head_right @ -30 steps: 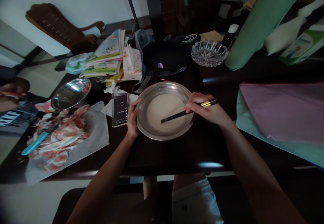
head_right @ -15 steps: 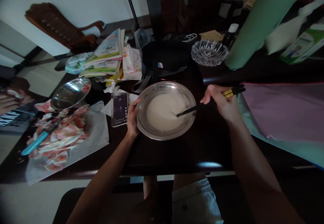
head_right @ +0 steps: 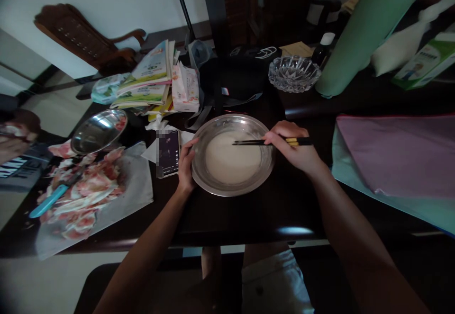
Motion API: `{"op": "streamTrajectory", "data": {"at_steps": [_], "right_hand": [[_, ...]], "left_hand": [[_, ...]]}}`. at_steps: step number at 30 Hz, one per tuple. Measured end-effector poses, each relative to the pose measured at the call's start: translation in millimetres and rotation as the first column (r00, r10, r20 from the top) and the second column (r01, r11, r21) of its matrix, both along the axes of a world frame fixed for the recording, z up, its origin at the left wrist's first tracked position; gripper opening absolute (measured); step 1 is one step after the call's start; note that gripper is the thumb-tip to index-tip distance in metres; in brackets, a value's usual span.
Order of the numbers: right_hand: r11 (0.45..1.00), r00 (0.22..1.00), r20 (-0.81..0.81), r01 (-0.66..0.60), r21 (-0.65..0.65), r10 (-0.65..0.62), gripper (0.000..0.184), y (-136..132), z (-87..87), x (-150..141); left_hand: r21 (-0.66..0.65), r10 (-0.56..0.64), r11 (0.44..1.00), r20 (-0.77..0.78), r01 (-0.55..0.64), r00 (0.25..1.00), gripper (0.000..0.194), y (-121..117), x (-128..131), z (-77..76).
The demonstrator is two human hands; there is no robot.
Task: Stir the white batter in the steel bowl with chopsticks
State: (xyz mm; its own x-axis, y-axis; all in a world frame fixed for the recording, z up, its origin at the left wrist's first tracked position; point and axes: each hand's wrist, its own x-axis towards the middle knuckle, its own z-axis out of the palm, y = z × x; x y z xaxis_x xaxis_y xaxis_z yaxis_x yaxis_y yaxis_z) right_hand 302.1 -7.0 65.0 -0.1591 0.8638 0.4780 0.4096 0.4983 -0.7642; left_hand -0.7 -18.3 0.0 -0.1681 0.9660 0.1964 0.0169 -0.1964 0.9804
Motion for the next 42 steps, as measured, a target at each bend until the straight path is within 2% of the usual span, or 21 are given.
{"op": "streamTrajectory", "data": {"at_steps": [4, 6, 9, 13, 17, 19, 22, 26, 28, 31, 35, 38, 40, 42], "right_hand": [[0.995, 0.983, -0.153, 0.096, -0.024, -0.098, 0.045, -0.9, 3.9, 15.7], [0.997, 0.968, -0.241, 0.061, -0.053, -0.072, 0.046, -2.0, 5.1, 21.7], [0.992, 0.956, -0.291, -0.068, -0.107, 0.034, 0.046, -4.0, 6.3, 23.2], [0.964, 0.969, -0.162, -0.213, -0.162, 0.187, 0.044, -6.0, 7.8, 9.4], [0.961, 0.964, 0.031, -0.261, -0.095, 0.265, 0.031, -4.2, 4.3, -6.7], [0.975, 0.972, 0.081, -0.217, -0.047, 0.220, 0.026, -2.6, 1.9, -9.2], [0.997, 0.993, 0.092, -0.081, 0.007, 0.080, 0.029, -0.9, 1.1, -3.8], [0.997, 0.995, -0.071, 0.076, -0.003, -0.076, 0.042, -0.6, 4.2, 12.7], [0.995, 0.978, -0.188, 0.089, -0.043, -0.095, 0.045, -1.1, 5.7, 20.0], [0.996, 0.959, -0.282, -0.005, -0.087, -0.020, 0.047, -2.8, 7.4, 24.0], [0.972, 0.969, -0.167, -0.203, -0.122, 0.182, 0.044, -5.5, 8.5, 12.9], [0.955, 0.959, -0.024, -0.284, -0.086, 0.283, 0.037, -4.8, 4.9, -1.0], [0.957, 0.957, 0.039, -0.285, -0.058, 0.288, 0.031, -3.1, 1.1, -7.5], [0.971, 0.969, 0.074, -0.235, -0.033, 0.237, 0.025, -1.4, -1.3, -9.7]], "left_hand": [[-0.014, -0.007, 1.000, 0.022, 0.007, 1.000, 0.036, -0.2, -0.3, -0.3], [-0.012, -0.005, 1.000, 0.011, 0.005, 1.000, 0.036, -0.2, -0.7, -0.5], [0.004, 0.003, 1.000, -0.021, -0.003, 1.000, 0.036, -0.1, -1.4, -1.2], [-0.010, 0.010, 1.000, 0.001, -0.010, 1.000, 0.037, 0.8, -2.1, -3.9], [-0.009, 0.002, 1.000, 0.010, -0.002, 1.000, 0.037, 1.5, -2.3, -6.4], [-0.002, 0.000, 1.000, 0.013, 0.000, 1.000, 0.038, 1.7, -2.2, -6.7], [-0.005, -0.009, 1.000, 0.021, 0.009, 1.000, 0.036, 1.3, -1.9, -5.3], [0.003, -0.020, 1.000, 0.007, 0.020, 1.000, 0.036, 0.4, -1.6, -2.4], [-0.004, -0.016, 1.000, 0.010, 0.016, 1.000, 0.037, 0.3, -1.8, -2.0], [-0.018, -0.008, 1.000, 0.018, 0.008, 1.000, 0.038, 0.7, -2.4, -3.2], [-0.016, -0.005, 1.000, 0.024, 0.005, 1.000, 0.039, 1.2, -2.6, -5.2], [-0.025, -0.014, 1.000, 0.035, 0.015, 0.999, 0.039, 1.1, -1.8, -5.2], [-0.020, -0.007, 1.000, 0.038, 0.008, 0.999, 0.038, 1.0, -1.4, -4.8], [-0.013, -0.004, 1.000, 0.035, 0.005, 0.999, 0.038, 0.9, -1.2, -4.4]]}}
